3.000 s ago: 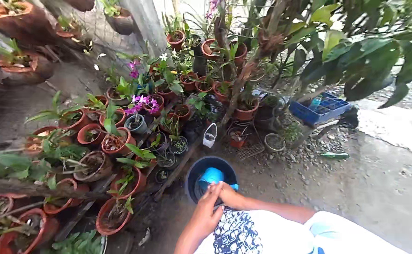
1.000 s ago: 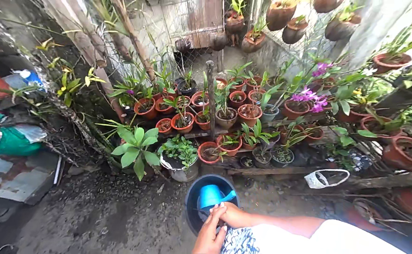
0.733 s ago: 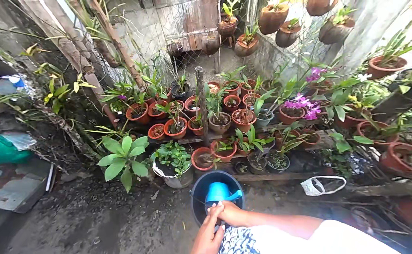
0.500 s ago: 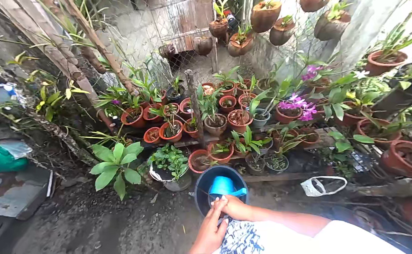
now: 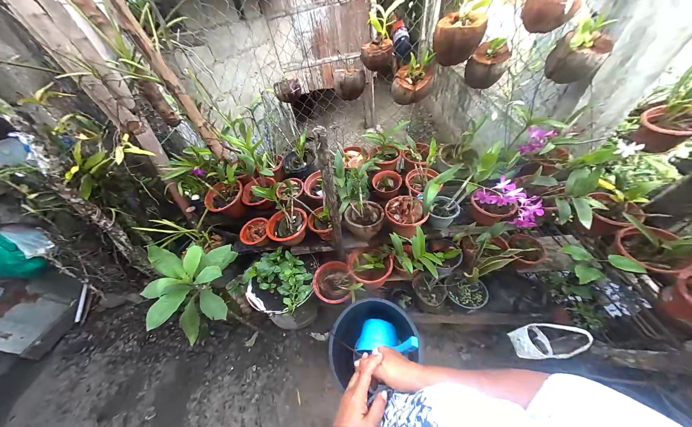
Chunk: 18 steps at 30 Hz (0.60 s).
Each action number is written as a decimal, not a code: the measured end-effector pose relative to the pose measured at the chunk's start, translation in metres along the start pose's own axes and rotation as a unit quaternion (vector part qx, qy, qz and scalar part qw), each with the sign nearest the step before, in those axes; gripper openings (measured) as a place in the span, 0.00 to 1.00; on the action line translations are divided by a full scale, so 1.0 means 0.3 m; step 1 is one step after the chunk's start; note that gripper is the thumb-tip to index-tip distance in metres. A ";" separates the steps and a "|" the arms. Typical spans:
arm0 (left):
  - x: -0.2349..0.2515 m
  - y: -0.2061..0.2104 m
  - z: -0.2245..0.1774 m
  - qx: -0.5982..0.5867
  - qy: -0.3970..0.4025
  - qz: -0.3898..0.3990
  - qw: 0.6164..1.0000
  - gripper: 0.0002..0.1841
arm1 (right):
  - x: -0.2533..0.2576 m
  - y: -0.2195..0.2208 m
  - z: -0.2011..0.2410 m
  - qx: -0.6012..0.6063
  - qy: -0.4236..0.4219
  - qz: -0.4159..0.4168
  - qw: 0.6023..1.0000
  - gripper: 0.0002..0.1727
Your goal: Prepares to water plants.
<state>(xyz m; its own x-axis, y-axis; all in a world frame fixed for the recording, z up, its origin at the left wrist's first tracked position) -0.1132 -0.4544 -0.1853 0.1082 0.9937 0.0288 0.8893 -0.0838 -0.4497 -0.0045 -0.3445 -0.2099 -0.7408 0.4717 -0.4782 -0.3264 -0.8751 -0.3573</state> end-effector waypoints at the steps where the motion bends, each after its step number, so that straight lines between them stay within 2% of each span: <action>1: -0.009 0.000 0.000 -0.002 -0.009 -0.004 1.000 0.29 | 0.013 0.014 -0.009 0.002 -0.004 0.002 1.000 0.29; 6: -0.085 -0.015 0.012 0.001 -0.056 -0.031 0.998 0.30 | 0.033 0.077 0.042 -0.010 0.022 0.060 0.998 0.31; 10: -0.159 -0.060 0.051 -0.020 -0.052 -0.064 0.996 0.28 | 0.066 0.146 0.109 -0.044 0.042 0.094 0.994 0.32; 18: -0.339 -0.224 0.114 0.007 -0.034 -0.075 0.997 0.28 | 0.138 0.343 0.241 -0.058 0.018 0.083 0.995 0.33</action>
<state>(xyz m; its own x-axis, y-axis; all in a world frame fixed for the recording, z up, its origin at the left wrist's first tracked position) -0.1992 -0.5473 -0.1884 -0.0567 0.9977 0.0365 0.8872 0.0672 -0.4564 -0.1112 -0.4228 -0.2084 -0.7570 0.3277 -0.5653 -0.1301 -0.9234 -0.3610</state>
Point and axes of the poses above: each hand's wrist, its own x-axis towards the middle knuckle, its own y-axis out of the palm, z = x × y, the point moved 3 cm from there along x, towards the middle knuckle, and after that the axes turned 1 degree about x, right-handed, at the moved point
